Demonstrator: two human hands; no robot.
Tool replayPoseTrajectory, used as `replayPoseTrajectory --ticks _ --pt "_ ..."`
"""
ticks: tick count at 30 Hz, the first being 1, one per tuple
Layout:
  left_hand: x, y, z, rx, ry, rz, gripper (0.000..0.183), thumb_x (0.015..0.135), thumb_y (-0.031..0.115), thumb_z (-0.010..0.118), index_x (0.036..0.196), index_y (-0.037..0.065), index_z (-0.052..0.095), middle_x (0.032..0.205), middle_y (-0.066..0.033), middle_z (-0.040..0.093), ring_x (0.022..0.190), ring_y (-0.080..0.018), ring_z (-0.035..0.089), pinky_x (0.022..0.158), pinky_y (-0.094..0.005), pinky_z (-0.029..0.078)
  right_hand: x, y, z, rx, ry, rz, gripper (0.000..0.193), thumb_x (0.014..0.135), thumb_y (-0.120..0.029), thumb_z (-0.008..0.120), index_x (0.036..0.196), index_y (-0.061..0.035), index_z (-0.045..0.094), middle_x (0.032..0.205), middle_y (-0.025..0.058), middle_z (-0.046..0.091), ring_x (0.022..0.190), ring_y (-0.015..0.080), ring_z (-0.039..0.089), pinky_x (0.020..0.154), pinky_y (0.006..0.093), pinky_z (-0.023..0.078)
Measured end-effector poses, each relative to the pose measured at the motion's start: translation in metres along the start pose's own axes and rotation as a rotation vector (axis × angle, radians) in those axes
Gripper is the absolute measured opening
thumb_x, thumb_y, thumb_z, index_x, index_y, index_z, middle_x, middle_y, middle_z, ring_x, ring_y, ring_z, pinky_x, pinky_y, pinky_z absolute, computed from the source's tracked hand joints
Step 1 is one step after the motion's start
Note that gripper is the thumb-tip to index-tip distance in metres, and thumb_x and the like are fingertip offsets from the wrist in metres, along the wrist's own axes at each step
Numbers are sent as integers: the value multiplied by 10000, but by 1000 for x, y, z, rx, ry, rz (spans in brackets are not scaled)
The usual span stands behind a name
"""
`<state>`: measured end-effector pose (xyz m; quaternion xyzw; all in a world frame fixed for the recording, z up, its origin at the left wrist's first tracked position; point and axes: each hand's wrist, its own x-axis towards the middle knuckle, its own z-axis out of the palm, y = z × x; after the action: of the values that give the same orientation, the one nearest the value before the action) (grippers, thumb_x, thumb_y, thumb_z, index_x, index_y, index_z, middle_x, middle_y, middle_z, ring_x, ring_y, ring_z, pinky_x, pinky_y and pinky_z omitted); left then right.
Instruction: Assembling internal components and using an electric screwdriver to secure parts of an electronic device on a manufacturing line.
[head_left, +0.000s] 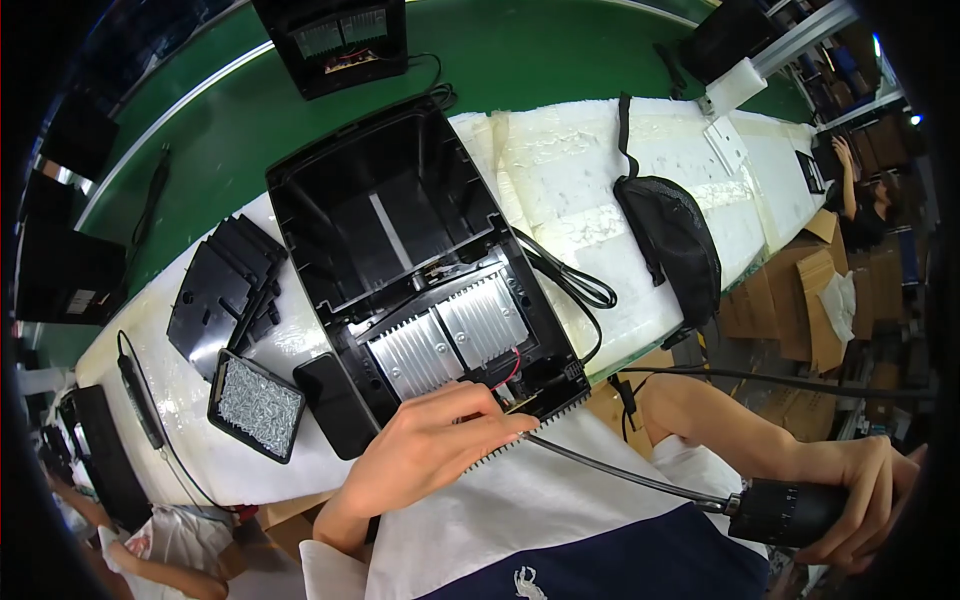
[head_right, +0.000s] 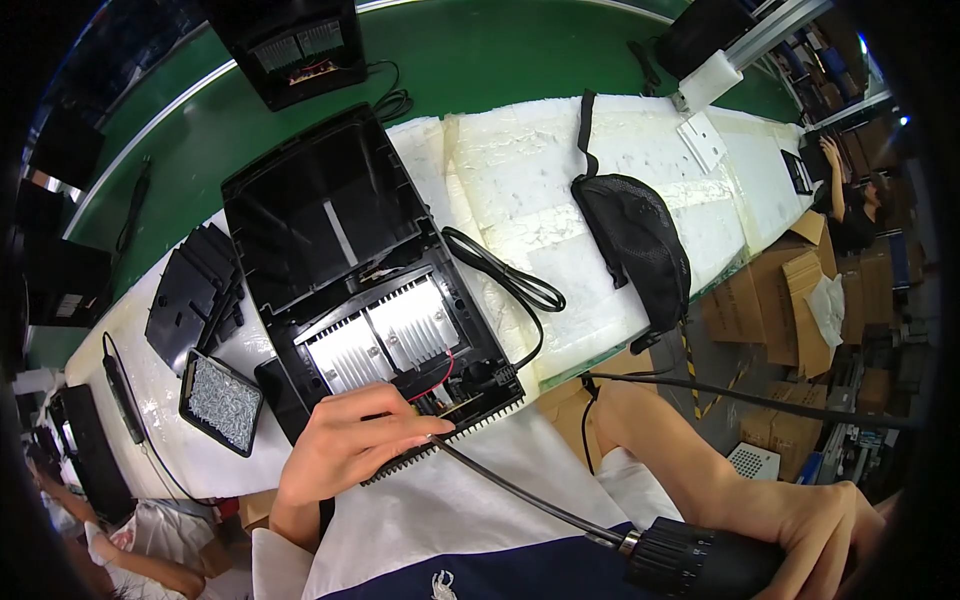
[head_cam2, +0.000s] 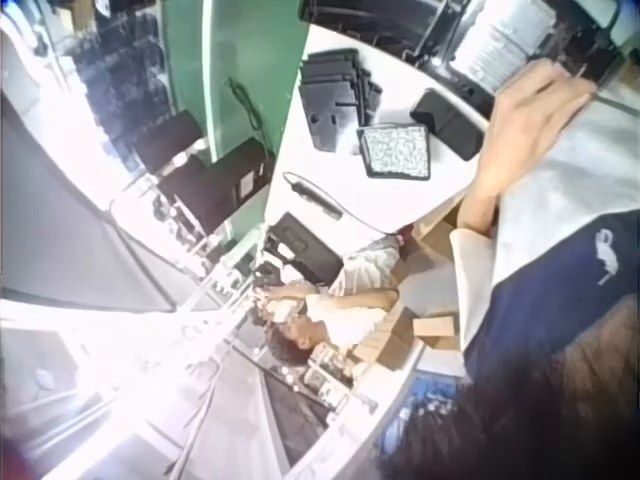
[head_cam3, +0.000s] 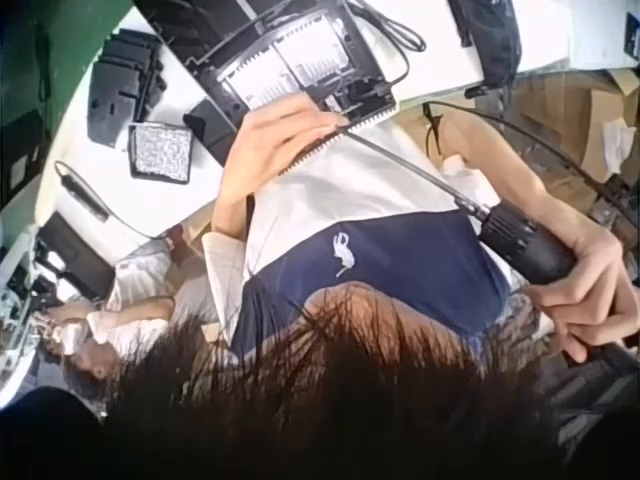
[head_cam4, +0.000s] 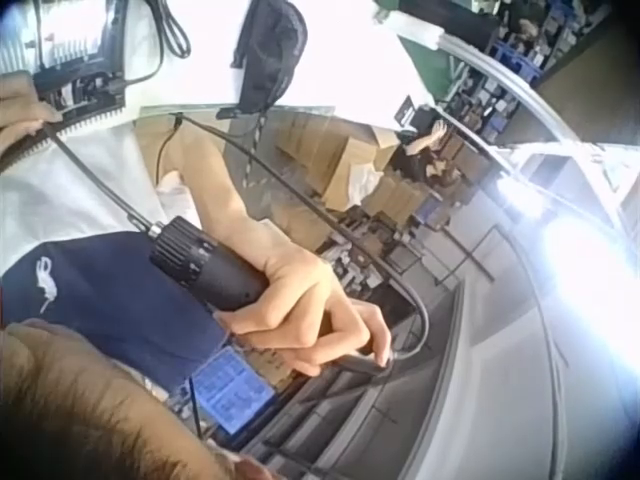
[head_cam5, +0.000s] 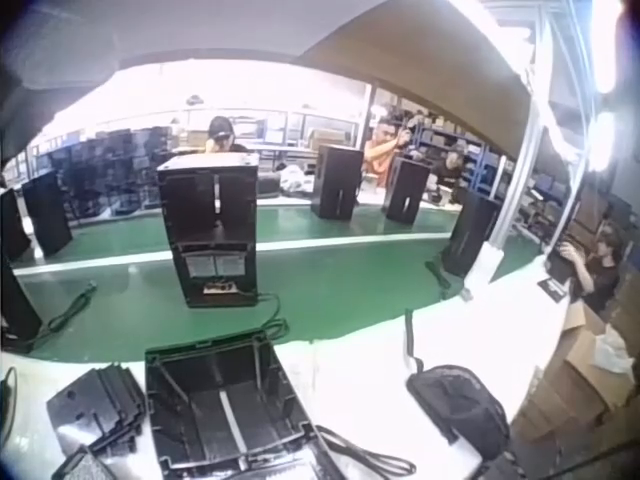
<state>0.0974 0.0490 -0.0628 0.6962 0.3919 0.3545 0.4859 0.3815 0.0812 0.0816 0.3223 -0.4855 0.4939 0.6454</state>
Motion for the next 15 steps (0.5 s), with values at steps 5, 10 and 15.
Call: replayPoseTrajectory --ticks 5,10,15 --pt "3 13 -10 166 80 -35 284 803 58 719 1085 32 698 758 -57 572 664 -210 560 653 -315 483 -2 9 -7 -57 -23 11 262 721 63 705 849 9 484 676 102 564 399 200 597 335 296 569" --pt "-24 -10 -26 81 338 -69 202 714 32 776 897 -12 704 720 -78 681 637 -189 624 601 -289 483 -22 23 -19 -350 -39 45 438 760 -5 725 1037 35 388 684 87 529 369 160 555 323 244 545" --pt "-36 -24 -19 35 458 -41 151 751 76 778 760 7 645 682 -82 694 625 -159 632 607 -248 455 -50 39 -24 -584 -59 158 623 819 -114 740 1229 12 289 680 94 510 349 157 533 301 237 520"
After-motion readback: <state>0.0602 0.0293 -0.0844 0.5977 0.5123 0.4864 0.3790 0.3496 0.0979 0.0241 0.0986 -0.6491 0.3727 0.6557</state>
